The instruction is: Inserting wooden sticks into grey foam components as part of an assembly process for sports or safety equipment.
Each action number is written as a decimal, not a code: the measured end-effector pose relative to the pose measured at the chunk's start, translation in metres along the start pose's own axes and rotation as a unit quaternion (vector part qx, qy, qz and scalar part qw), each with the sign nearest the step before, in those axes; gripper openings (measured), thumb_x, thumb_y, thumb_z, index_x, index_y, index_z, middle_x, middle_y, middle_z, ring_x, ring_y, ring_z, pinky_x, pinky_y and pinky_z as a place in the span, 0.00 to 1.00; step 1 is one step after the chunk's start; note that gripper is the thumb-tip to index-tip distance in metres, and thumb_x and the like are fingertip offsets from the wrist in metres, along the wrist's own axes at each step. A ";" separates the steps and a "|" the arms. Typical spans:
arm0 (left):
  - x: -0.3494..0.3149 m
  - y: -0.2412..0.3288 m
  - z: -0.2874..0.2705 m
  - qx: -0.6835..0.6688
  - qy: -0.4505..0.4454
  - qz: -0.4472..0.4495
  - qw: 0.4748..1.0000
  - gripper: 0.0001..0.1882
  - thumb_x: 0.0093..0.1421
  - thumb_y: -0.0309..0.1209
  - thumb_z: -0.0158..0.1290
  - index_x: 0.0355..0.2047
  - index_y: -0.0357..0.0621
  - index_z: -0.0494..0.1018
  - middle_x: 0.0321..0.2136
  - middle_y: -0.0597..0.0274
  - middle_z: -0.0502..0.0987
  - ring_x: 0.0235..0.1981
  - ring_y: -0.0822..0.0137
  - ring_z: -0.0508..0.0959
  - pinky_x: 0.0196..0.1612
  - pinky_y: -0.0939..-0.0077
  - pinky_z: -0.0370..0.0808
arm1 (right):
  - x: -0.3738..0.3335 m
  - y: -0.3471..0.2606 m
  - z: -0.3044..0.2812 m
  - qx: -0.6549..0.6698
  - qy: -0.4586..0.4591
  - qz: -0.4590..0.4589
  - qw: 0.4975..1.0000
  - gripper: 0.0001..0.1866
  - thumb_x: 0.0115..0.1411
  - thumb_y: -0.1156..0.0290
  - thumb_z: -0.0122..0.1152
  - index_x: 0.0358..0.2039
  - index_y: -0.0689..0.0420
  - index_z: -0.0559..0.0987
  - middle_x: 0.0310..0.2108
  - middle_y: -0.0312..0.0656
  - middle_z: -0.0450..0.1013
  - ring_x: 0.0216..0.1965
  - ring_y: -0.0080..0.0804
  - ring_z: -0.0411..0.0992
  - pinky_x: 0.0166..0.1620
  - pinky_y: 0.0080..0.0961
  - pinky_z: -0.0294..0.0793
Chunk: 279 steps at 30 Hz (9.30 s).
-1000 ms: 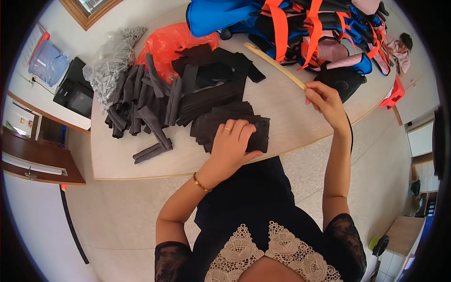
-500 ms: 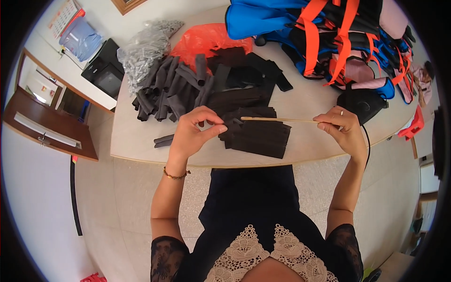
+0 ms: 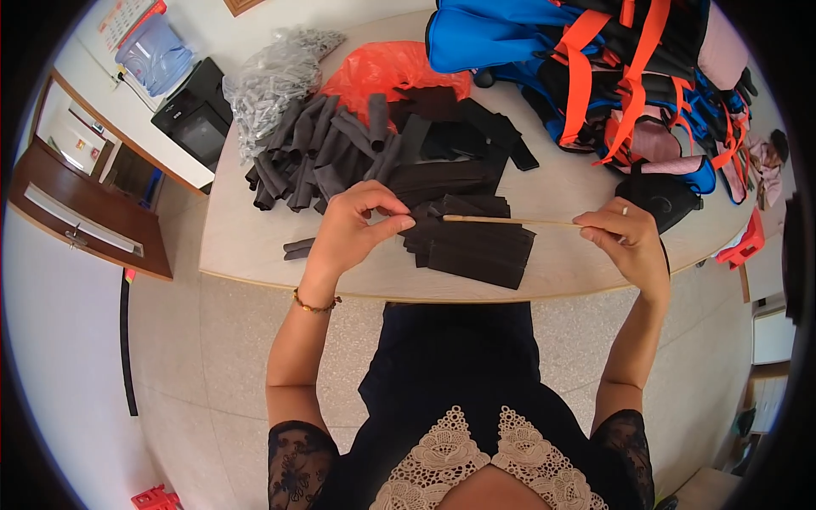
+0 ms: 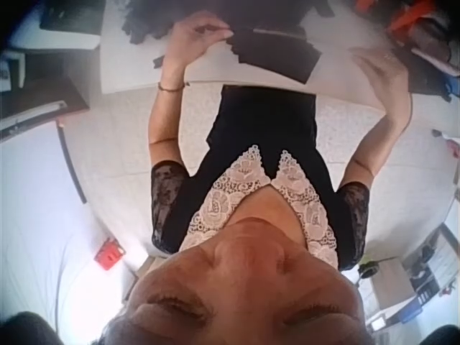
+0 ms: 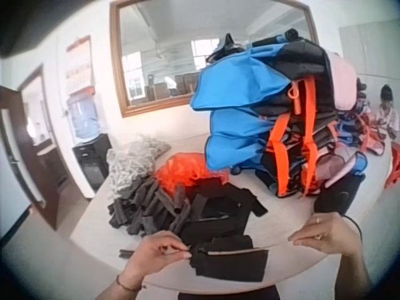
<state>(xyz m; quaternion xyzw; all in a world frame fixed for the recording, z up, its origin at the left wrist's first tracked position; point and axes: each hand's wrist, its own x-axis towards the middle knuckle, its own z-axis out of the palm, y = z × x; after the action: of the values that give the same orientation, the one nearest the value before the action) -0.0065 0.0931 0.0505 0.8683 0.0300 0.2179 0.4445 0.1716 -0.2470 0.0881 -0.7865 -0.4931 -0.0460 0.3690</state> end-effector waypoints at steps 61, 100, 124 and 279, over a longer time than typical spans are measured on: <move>0.000 0.001 0.048 -0.223 0.066 -0.013 0.972 0.16 0.65 0.36 0.48 0.48 0.38 0.69 0.34 0.61 0.76 0.36 0.71 0.76 0.37 0.79 0.71 | 0.068 -0.065 0.151 0.250 0.052 0.005 0.967 0.06 0.58 0.75 0.61 0.29 0.64 0.75 0.26 0.38 0.66 0.24 0.24 0.64 0.26 0.20 0.63; 0.002 0.011 0.051 -0.373 0.245 -0.025 0.895 0.04 0.60 0.24 0.56 0.35 0.38 0.75 0.29 0.72 0.75 0.32 0.83 0.71 0.38 0.90 0.67 | 0.108 -0.076 0.128 0.430 0.051 0.074 0.899 0.10 0.54 0.74 0.67 0.33 0.60 0.74 0.21 0.29 0.65 0.22 0.15 0.61 0.22 0.14 0.57; -0.031 -0.033 0.026 -0.041 0.488 -0.045 0.871 0.25 0.55 0.27 0.61 0.53 0.42 0.65 0.44 0.59 0.72 0.44 0.68 0.72 0.39 0.77 0.72 | 0.225 -0.082 0.209 0.346 -0.078 0.117 0.928 0.12 0.57 0.65 0.62 0.33 0.61 0.74 0.22 0.35 0.72 0.15 0.17 0.63 0.18 0.16 0.58; 0.003 0.007 0.050 -0.563 0.129 -0.103 0.810 0.10 0.65 0.34 0.51 0.37 0.39 0.75 0.31 0.72 0.72 0.34 0.79 0.70 0.40 0.82 0.68 | 0.090 -0.072 0.158 0.476 -0.005 0.064 0.877 0.08 0.53 0.76 0.67 0.29 0.58 0.74 0.22 0.28 0.66 0.21 0.10 0.61 0.22 0.12 0.57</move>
<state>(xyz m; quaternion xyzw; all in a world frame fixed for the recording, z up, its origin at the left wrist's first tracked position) 0.0152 0.0518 0.0311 0.4219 0.0486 0.2592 0.8675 0.1128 -0.0641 0.0517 -0.5460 -0.4060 0.2214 0.6986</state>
